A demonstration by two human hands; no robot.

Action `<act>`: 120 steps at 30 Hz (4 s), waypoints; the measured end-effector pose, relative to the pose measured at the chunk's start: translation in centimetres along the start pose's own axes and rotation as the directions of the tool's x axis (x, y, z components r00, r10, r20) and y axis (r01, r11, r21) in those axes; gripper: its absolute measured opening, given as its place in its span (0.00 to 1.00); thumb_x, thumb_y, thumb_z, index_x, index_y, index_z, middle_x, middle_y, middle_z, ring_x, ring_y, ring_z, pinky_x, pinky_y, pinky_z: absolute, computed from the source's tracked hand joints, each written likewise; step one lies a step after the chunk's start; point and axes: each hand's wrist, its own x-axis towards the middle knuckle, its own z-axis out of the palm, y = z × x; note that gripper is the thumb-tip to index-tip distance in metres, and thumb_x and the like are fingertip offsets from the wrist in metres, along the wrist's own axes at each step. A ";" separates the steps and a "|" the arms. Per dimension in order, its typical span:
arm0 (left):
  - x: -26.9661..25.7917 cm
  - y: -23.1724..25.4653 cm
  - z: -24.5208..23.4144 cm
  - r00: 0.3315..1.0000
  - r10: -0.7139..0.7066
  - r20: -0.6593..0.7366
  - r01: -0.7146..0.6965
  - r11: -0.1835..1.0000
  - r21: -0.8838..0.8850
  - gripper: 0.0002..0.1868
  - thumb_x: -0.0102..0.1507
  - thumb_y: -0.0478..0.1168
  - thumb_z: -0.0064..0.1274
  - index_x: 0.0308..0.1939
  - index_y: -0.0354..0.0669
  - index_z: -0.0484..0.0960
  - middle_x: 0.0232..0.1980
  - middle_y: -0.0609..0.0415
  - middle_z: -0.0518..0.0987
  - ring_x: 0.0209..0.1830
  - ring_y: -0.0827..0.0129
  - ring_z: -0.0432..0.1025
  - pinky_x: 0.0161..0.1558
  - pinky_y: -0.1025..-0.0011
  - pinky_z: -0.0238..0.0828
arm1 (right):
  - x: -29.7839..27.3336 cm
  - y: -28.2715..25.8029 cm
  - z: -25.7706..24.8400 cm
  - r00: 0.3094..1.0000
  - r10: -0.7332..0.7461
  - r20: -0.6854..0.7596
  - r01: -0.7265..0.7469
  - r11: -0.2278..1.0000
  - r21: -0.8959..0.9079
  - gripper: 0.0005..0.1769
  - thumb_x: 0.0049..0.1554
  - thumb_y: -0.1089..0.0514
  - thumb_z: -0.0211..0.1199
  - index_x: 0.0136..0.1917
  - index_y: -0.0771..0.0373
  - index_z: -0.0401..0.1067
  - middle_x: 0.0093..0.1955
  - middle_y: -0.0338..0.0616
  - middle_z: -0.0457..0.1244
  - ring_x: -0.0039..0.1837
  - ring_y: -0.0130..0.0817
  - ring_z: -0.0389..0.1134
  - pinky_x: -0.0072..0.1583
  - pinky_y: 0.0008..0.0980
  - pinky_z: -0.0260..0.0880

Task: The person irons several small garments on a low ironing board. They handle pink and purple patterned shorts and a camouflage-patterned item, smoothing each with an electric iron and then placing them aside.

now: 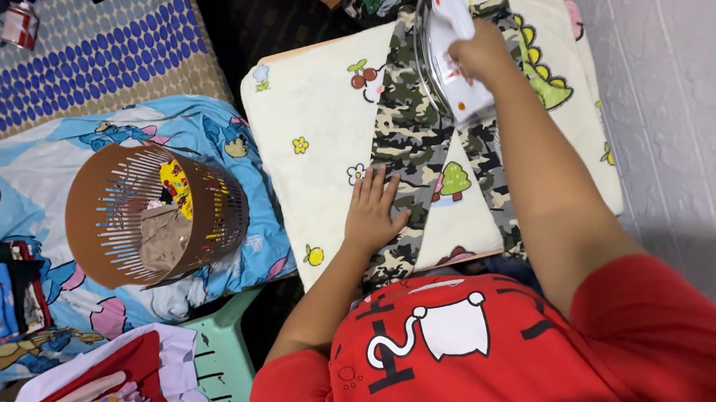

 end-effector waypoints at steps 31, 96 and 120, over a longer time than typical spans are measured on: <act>-9.6 -4.0 -4.6 0.972 -0.107 0.207 0.102 0.994 0.032 0.63 0.55 0.73 0.55 0.78 0.31 0.51 0.83 0.41 0.49 0.84 0.50 0.41 0.78 0.44 0.31 | -26.4 6.4 8.2 0.870 -0.176 0.461 0.355 0.872 -0.336 0.26 0.45 0.56 0.67 0.57 0.65 0.74 0.45 0.62 0.70 0.45 0.55 0.72 0.49 0.46 0.72; -5.2 4.6 0.1 0.997 -0.072 -0.026 0.075 0.992 0.102 0.37 0.63 0.60 0.52 0.75 0.58 0.69 0.82 0.49 0.58 0.82 0.46 0.48 0.77 0.42 0.40 | -18.9 15.6 -7.7 0.997 -0.080 0.001 0.077 0.963 -0.259 0.19 0.48 0.58 0.67 0.52 0.67 0.75 0.42 0.57 0.70 0.42 0.48 0.72 0.47 0.44 0.72; -1.5 15.6 4.2 0.922 -0.252 0.294 0.366 0.815 -0.449 0.21 0.67 0.51 0.50 0.57 0.43 0.82 0.56 0.45 0.82 0.54 0.54 0.78 0.58 0.62 0.74 | -25.1 19.5 -17.9 0.990 0.107 -0.097 -0.122 0.979 -0.166 0.16 0.50 0.63 0.63 0.53 0.70 0.72 0.37 0.56 0.67 0.32 0.40 0.68 0.36 0.40 0.68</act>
